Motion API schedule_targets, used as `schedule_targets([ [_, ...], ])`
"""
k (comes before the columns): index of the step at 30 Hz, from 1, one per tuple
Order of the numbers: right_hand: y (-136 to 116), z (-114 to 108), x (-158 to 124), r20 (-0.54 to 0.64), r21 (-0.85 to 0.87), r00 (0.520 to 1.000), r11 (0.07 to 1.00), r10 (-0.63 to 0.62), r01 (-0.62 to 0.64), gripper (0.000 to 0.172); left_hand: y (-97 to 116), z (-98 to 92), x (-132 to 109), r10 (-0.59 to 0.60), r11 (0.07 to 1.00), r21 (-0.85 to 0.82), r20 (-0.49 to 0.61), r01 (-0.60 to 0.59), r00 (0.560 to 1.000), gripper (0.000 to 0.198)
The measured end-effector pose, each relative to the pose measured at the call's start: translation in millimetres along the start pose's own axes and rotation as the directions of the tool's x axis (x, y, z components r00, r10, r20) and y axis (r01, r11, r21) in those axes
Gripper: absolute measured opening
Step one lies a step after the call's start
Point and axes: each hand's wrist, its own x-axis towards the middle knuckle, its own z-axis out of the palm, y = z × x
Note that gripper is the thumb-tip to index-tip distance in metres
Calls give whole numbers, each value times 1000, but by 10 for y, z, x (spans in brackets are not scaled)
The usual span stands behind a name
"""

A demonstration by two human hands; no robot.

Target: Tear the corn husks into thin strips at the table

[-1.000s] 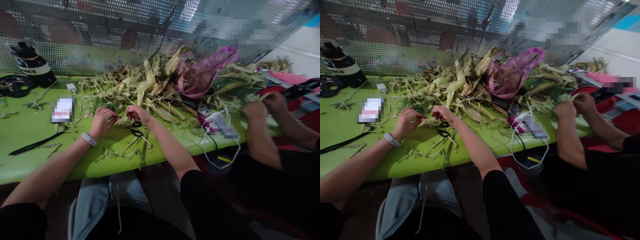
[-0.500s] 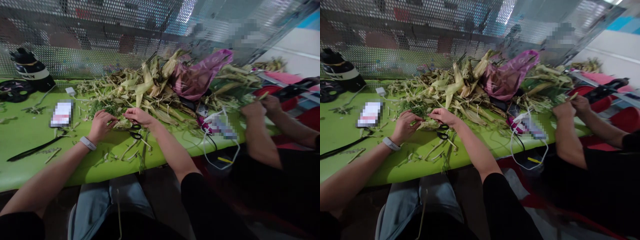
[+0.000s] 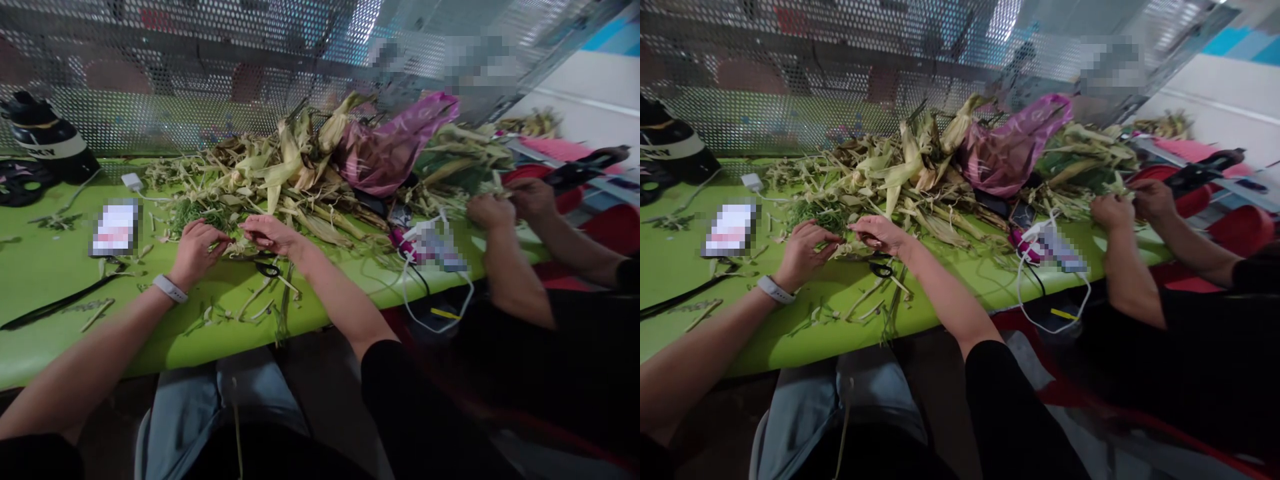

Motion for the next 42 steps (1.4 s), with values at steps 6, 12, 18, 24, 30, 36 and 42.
schedule_targets([
  [6, -60, -101, -57, 12, -303, 1000, 952, -24, 27, 38, -16, 11, 4, -6, 1000, 9, -10, 6, 1000, 24],
  [12, -132, -336, -57, -64, -588, 997, 809, -47, 1, 30, -81, -10, 27, -79, 997, -25, 23, 80, 997, 29],
  [18, -132, -380, -65, -93, -516, 987, 854, -128, 62, 31, -68, -60, 56, -468, 799, -317, 205, 511, 860, 40],
  [24, 6, 35, -21, -84, 123, 986, 981, -143, 153, 29, 50, -101, 116, -615, 250, -802, 302, 543, 729, 30],
  [30, 38, 248, -42, -25, 355, 991, 926, -130, 131, 31, 243, -184, 127, -492, 80, -845, 428, 529, 758, 40],
  [36, -36, 268, -151, 81, 166, 972, 964, -221, 206, 42, 267, -219, 139, -443, 128, -792, 492, 596, 749, 37],
  [42, -51, 261, -187, 47, -29, 976, 976, -213, 214, 37, 181, -203, 135, -479, 71, -777, 524, 626, 704, 25],
])
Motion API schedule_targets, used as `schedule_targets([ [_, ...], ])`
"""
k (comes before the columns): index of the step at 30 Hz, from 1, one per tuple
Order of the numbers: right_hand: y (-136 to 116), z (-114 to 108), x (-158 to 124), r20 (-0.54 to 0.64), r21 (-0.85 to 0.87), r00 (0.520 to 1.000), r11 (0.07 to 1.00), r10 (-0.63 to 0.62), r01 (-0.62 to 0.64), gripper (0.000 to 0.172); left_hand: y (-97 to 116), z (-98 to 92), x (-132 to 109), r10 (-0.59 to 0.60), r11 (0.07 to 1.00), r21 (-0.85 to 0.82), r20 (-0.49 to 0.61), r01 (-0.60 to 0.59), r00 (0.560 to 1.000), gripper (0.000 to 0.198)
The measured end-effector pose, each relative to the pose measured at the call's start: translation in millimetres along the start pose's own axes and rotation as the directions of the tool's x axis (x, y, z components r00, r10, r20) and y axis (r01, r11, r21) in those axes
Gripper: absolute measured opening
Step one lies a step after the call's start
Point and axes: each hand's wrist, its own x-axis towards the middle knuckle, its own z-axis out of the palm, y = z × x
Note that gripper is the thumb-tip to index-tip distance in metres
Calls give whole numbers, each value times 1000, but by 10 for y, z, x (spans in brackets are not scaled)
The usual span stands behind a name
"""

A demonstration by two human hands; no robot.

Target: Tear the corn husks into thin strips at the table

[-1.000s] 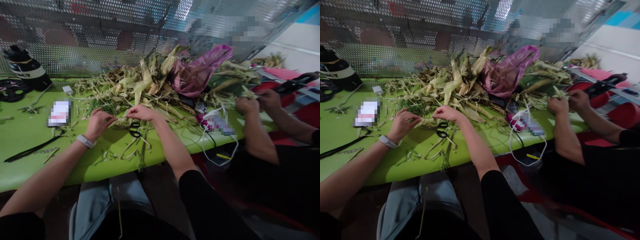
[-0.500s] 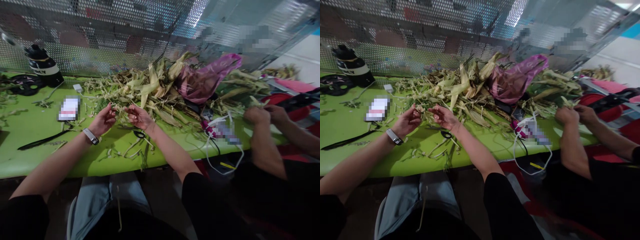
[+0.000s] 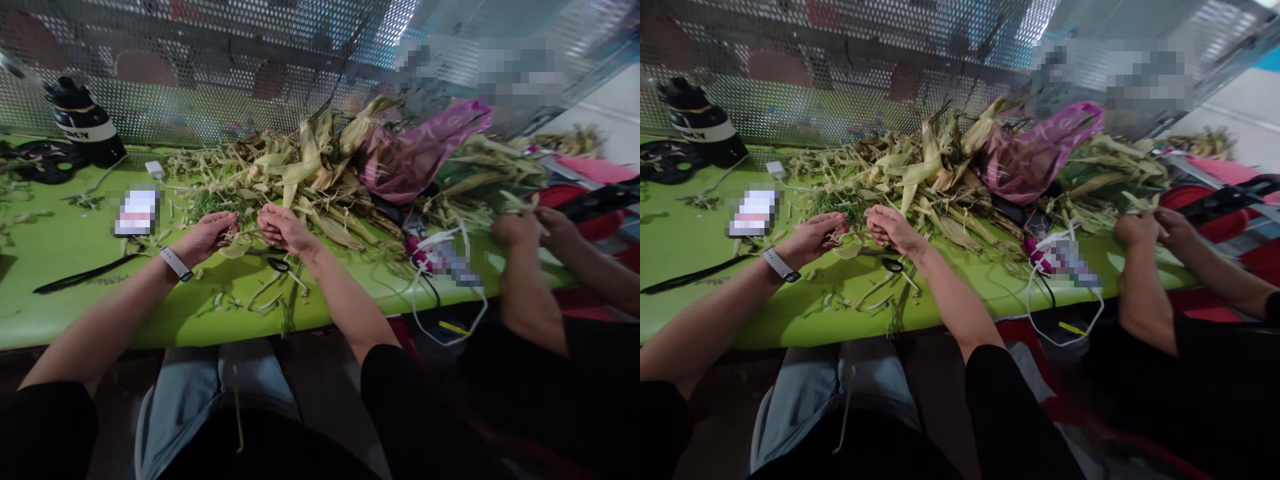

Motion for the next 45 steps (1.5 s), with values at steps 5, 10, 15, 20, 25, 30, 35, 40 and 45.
schedule_targets([
  [5, 23, 30, -7, -40, -76, 994, 993, -97, 93, 40, 69, -7, -14, -96, 989, -121, -58, 88, 994, 28],
  [10, -2, -15, -18, -61, -83, 981, 980, -184, 179, 35, 106, -76, 6, -64, 986, 124, -319, 108, 946, 46],
  [15, -28, 24, -46, -17, -161, 992, 979, -127, 123, 38, 41, 42, -61, -477, 874, 199, 188, 442, 859, 76],
  [20, -47, 69, -87, 30, -234, 987, 959, -160, 162, 35, -77, 165, -138, -380, 921, 46, 328, 387, 865, 47],
  [25, -36, 59, -102, 87, -166, 982, 969, -168, 180, 36, -163, 119, -108, -281, 956, 12, 312, 292, 907, 31],
  [30, -37, 43, -117, 139, -148, 977, 972, -163, 184, 34, -133, 129, -91, -218, 964, -101, 226, 245, 949, 22],
  [35, -41, 8, -118, 174, -154, 975, 974, -141, 168, 26, -115, 178, -108, -145, 977, -135, 142, 164, 979, 18],
  [40, -1, -37, -96, 191, -84, 965, 977, -178, 197, 22, -184, 172, -82, 19, 985, -171, 108, 0, 994, 24],
  [45, 37, -37, -85, 206, -40, 955, 973, -213, 225, 19, -192, 153, -54, 84, 981, -180, 37, -77, 996, 28],
])
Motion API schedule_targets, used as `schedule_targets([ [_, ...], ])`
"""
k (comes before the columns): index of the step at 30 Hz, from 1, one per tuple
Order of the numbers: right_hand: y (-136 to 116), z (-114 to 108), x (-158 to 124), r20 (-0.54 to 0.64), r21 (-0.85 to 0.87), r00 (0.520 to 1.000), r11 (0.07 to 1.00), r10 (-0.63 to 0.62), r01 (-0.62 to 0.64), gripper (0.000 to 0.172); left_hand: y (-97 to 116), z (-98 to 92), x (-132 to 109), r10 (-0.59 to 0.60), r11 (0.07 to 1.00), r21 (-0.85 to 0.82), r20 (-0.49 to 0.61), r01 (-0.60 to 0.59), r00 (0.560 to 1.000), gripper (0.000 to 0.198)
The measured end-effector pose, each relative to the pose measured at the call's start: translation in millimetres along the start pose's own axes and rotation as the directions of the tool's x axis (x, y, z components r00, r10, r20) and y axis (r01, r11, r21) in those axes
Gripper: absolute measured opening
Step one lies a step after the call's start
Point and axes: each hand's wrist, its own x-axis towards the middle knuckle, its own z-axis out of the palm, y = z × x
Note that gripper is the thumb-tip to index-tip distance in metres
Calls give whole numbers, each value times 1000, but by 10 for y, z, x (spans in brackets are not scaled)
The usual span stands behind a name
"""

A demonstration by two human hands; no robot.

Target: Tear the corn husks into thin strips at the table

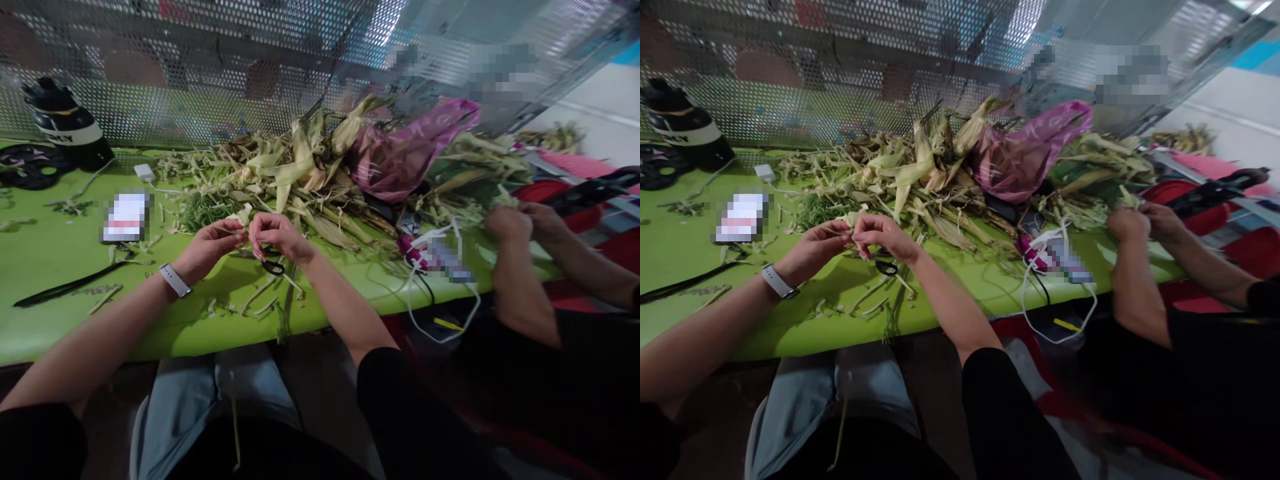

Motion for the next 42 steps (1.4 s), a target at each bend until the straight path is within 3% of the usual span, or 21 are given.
schedule_targets([
  [5, -29, -13, -1, -14, -7, 1000, 1000, 3, -3, 22, 89, 15, -6, -15, 998, -63, -67, 11, 998, 27],
  [7, -78, -60, -1, -85, -75, 996, 997, 12, -19, 23, 123, 4, 4, -24, 995, -98, -102, 14, 995, 25],
  [9, -154, -127, -3, -222, -257, 975, 962, 30, -88, 23, 152, -23, 26, -12, 991, -131, -145, -7, 989, 21],
  [11, -250, -196, -15, -372, -526, 928, 823, 5, -215, 23, 179, -60, 52, 34, 985, -158, -191, -65, 981, 17],
  [14, -394, -252, -55, -460, -803, 887, 444, -38, -398, 30, 220, -111, 84, 123, 970, -173, -249, -169, 961, 16],
  [16, -454, -237, -83, -402, -861, 898, 260, 180, -438, 28, 240, -135, 96, 148, 966, -169, -269, -198, 952, 17],
  [19, -460, -148, -97, -293, -932, 797, 29, 528, -362, 25, 253, -155, 102, 154, 968, -150, -281, -202, 947, 17],
  [22, -418, -59, -89, -296, -953, 760, -129, 579, -273, 26, 251, -162, 100, 165, 969, -133, -284, -209, 945, 18],
  [26, -391, -22, -88, -285, -957, 778, -116, 560, -268, 31, 245, -163, 96, 166, 964, -154, -279, -215, 946, 19],
  [35, -337, 1, -85, -219, -968, 747, -40, 628, -249, 32, 221, -201, 125, 213, 958, -123, -300, -259, 930, 20],
  [37, -364, -23, -94, -209, -968, 771, -15, 601, -250, 35, 223, -204, 126, 209, 962, -107, -305, -252, 929, 18],
  [39, -385, -40, -106, -228, -967, 791, -39, 568, -250, 37, 229, -199, 125, 203, 965, -97, -314, -244, 927, 17],
  [42, -374, -40, -120, -276, -958, 767, -105, 579, -266, 38, 237, -187, 122, 195, 968, -89, -323, -235, 926, 18],
])
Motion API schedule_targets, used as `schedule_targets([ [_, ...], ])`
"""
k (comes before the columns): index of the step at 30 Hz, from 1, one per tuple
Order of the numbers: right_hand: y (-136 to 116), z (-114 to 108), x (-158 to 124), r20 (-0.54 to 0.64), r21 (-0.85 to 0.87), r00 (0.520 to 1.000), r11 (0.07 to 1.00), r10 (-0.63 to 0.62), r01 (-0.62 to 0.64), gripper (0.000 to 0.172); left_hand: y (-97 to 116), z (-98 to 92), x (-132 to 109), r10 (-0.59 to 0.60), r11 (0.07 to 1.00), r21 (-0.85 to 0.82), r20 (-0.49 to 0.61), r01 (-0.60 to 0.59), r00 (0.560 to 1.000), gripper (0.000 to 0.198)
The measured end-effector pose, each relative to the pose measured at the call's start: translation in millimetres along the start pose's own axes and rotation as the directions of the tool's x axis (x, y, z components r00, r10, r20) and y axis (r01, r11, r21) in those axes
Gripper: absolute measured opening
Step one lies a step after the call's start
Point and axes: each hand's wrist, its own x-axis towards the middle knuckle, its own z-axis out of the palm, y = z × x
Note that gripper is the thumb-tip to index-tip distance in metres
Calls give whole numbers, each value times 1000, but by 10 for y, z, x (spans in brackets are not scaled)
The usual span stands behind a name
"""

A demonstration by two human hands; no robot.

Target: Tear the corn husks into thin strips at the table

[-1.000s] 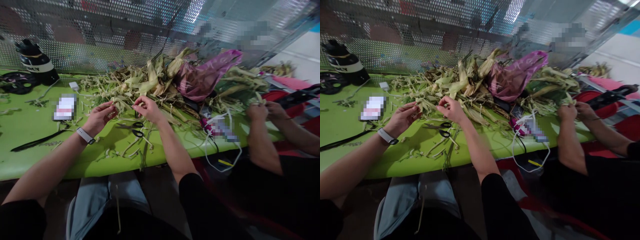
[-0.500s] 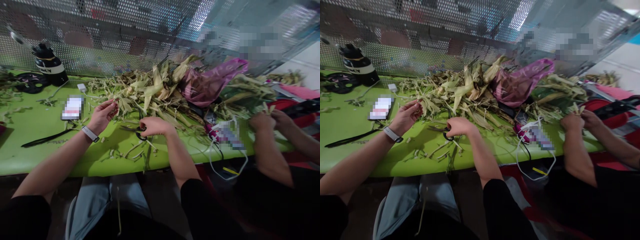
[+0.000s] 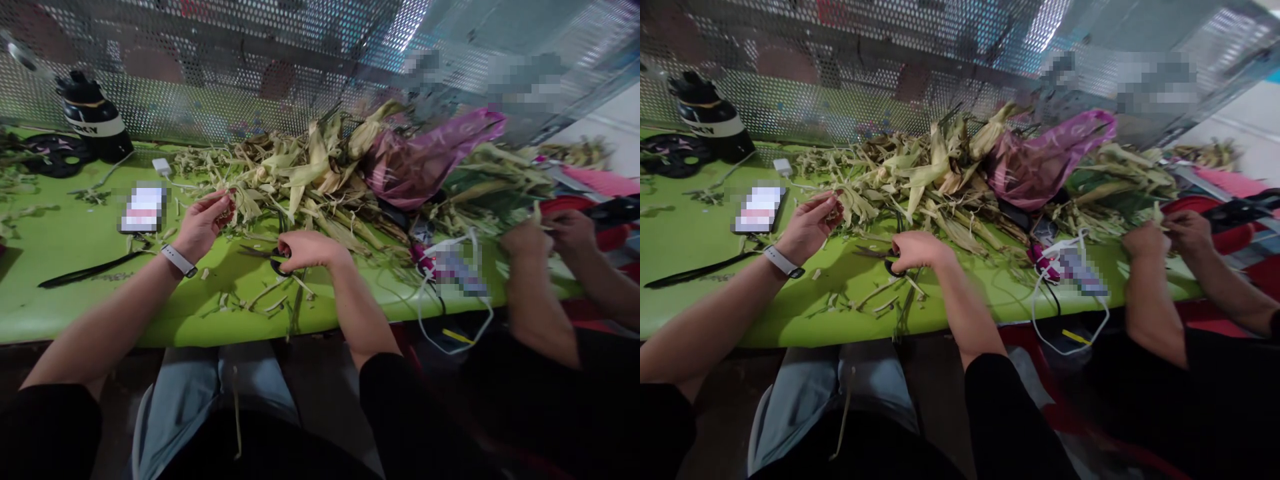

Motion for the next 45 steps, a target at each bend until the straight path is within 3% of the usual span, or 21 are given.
schedule_targets([
  [4, -15, 45, 39, -51, -17, 998, 999, 47, -48, 39, 0, 2, -1, -4, 1000, -20, 14, 5, 1000, 20],
  [8, -11, 55, 75, -9, 10, 999, 999, 40, -40, 35, -12, -14, 5, 1, 1000, -15, 26, -1, 1000, 22],
  [16, 78, 119, 146, -104, 74, 994, 997, 21, -13, 48, -10, -14, -1, 5, 1000, -12, 31, -5, 999, 19],
  [26, 173, 151, 213, -42, 186, 999, 982, -20, 27, 41, -10, -7, -1, -17, 1000, -7, 11, 17, 1000, 18],
  [32, 121, 73, 135, -52, 141, 996, 988, 73, -65, 37, -13, -16, 4, -5, 999, -39, 40, 7, 999, 21],
  [38, 156, 12, 128, 16, 225, 991, 965, 135, -135, 33, -25, -34, 18, 38, 999, -5, 45, -38, 998, 23],
  [45, 339, 56, 145, -99, 345, 994, 938, 56, -19, 38, -23, -43, 27, 25, 1000, -1, 50, -25, 998, 21],
])
